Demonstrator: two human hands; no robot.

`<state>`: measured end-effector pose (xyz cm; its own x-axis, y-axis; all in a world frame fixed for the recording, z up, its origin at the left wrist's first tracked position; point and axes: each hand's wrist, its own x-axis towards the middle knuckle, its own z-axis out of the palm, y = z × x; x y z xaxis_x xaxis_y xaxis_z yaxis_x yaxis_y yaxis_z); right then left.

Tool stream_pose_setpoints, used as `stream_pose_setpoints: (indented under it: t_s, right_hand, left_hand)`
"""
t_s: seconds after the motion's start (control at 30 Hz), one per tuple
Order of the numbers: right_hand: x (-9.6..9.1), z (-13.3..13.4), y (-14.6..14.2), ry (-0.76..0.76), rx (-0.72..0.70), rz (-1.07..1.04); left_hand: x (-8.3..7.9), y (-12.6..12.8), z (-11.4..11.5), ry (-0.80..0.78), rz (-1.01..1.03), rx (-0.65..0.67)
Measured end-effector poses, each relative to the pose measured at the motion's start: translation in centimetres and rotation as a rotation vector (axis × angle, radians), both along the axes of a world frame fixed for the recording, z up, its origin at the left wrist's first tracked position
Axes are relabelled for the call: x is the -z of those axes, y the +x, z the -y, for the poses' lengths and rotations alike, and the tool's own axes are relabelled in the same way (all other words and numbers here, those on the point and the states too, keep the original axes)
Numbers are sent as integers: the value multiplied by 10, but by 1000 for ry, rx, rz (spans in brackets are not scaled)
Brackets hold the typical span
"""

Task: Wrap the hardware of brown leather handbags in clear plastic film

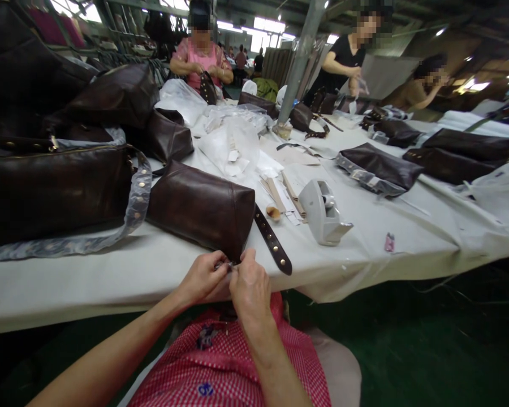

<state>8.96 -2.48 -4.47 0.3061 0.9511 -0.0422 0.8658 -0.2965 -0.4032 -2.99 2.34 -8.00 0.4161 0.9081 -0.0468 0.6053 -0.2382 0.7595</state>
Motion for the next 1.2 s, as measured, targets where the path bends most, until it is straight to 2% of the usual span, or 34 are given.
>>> stream_pose_setpoints:
  t_s: [0.2,0.4,0.57,0.7,0.8,0.87,1.0,1.2]
  right_hand:
    - [-5,0,-14,-53,79,147]
    - [-2,-2,-26,-73,82,278]
    - [1,17,-6,5,-73,352]
    - [6,26,21,283,-127,386]
    - [11,19,31,512,-326,372]
    - [15,9,33,604,-459,337]
    - [16,-8,37,628,-545,267]
    - [7,-19,50,623,-738,327]
  left_hand:
    - [3,1,-6,-186,261,-46]
    - [3,5,-12,-319,331,-96]
    - [2,3,-18,-442,324,-81]
    - [-3,1,-21,-529,325,-56]
    - [-6,1,-21,-535,364,-65]
    - [-6,1,-21,-528,363,-69]
    - [-5,1,-22,-535,372,-58]
    - [-15,0,-23,-615,359,-37]
